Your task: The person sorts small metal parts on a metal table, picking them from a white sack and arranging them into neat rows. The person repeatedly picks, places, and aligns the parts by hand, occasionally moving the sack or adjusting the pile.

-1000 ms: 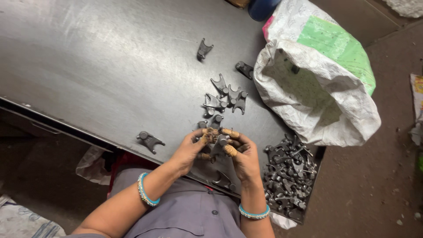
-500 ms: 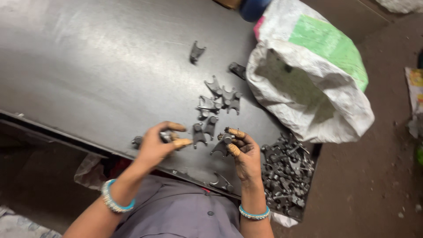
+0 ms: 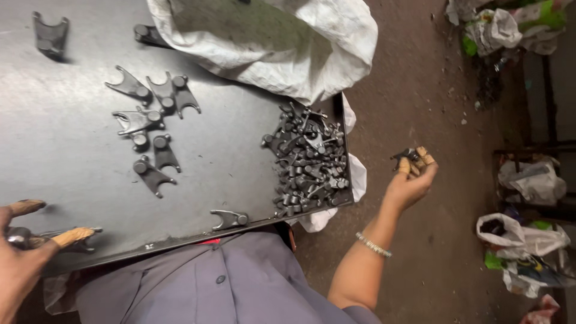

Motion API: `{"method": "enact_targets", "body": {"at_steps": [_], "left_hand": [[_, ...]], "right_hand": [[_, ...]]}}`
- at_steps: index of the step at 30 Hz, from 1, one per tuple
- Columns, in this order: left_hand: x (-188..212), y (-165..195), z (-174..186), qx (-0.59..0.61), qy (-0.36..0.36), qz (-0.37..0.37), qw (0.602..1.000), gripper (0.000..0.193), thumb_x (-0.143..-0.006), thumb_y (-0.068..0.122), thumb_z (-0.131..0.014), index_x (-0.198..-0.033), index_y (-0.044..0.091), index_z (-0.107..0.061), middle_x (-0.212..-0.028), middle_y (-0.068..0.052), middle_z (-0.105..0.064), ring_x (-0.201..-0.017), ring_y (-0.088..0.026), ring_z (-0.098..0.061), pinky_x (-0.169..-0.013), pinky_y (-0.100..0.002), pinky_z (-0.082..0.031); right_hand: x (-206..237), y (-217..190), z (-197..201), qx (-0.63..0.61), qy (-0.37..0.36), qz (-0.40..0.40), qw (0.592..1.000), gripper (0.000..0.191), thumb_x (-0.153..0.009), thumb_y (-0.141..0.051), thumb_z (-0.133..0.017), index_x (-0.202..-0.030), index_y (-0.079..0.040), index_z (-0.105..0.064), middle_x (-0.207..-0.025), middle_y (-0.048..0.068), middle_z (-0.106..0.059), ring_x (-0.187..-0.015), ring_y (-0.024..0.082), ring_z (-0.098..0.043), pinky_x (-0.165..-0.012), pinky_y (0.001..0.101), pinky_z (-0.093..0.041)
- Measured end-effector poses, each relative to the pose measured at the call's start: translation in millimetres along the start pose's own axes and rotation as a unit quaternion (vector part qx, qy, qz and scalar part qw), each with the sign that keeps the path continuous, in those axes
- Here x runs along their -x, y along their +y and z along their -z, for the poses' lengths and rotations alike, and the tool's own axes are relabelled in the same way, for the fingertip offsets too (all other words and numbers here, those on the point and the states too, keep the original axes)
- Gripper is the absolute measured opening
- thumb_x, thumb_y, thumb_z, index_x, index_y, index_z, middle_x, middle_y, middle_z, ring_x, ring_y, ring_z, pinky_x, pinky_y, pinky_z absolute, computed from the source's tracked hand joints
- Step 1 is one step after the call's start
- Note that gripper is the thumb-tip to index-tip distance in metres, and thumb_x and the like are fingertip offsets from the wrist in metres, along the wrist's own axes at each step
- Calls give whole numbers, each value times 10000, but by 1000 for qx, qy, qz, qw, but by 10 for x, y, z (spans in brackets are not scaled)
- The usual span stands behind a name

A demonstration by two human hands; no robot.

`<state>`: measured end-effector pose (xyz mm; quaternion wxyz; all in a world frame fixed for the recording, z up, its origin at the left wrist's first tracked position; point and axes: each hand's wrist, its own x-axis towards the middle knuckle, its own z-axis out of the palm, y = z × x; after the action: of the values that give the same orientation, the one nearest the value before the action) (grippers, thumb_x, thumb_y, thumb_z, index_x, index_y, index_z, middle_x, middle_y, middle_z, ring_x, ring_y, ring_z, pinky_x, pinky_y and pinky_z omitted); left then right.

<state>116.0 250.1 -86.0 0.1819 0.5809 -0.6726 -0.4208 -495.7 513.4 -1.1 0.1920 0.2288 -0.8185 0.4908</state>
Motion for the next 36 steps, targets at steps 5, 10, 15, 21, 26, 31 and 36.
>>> {"method": "enact_targets", "body": {"at_steps": [5, 10, 15, 21, 26, 31, 36], "left_hand": [[-93, -11, -23, -14, -53, 64, 996, 613, -811, 109, -832, -1355, 2, -570, -681, -138, -649, -575, -197, -680, -512, -334, -550], [6, 616, 316, -258, -30, 104, 960, 726, -701, 223, -909, -1363, 94, -639, -780, -155, -674, -632, -286, -691, -562, -414, -536], [58, 1070, 468, -294, 3, 66, 954, 781, -561, 499, -917, -1194, 136, -640, -853, -158, -720, -865, -382, -692, -707, -504, -544], [-49, 984, 360, -281, -3, 61, 958, 545, -701, 255, -868, -1157, 127, -600, -915, -177, -721, -889, -427, -691, -727, -525, -554], [-171, 996, 57, -206, -7, 51, 977, 490, -706, 306, -881, -1059, 108, -606, -908, -180, -719, -887, -433, -686, -739, -534, -550], [-393, 1112, -319, -160, 27, -21, 987, 295, -779, 139, -774, -1020, 96, -609, -893, -178, -697, -836, -434, -680, -714, -541, -548], [-564, 1201, -585, -167, 91, -98, 977, 263, -774, 62, -726, -998, 58, -588, -852, -189, -656, -823, -420, -672, -688, -543, -542]], "right_hand": [[-153, 606, 333, 23, 41, -99, 994, 332, -901, 79, -755, -1197, -19, -639, -1191, 37, -724, -1024, 114, -705, -879, 268, -613], [9, -37, -206, -143, -62, -62, 986, 314, -879, 95, -763, -1153, -20, -663, -1166, 40, -732, -1005, 111, -693, -882, 274, -602], [1001, -1584, -1249, -99, -379, 68, 918, 339, -825, 35, -799, -1136, -87, -744, -1053, 57, -740, -893, 161, -690, -822, 300, -572], [1831, -2754, -1982, -119, -517, 374, 761, 589, -691, 161, -627, -1210, -104, -713, -1281, 90, -664, -1179, 328, -548, -1055, 408, -466], [1825, -2778, -2030, -100, -559, 391, 725, 536, -659, 109, -708, -1157, -89, -681, -1243, 67, -654, -1198, 311, -568, -1005, 432, -429], [1725, -2579, -1880, -80, -579, 347, 734, 450, -665, -11, -829, -1075, -98, -668, -1124, 67, -669, -1084, 322, -577, -954, 420, -474], [1847, -2435, -1808, -70, -534, 325, 778, 536, -595, -60, -864, -1094, -58, -671, -1039, 112, -673, -1000, 357, -574, -890, 455, -464]]}}
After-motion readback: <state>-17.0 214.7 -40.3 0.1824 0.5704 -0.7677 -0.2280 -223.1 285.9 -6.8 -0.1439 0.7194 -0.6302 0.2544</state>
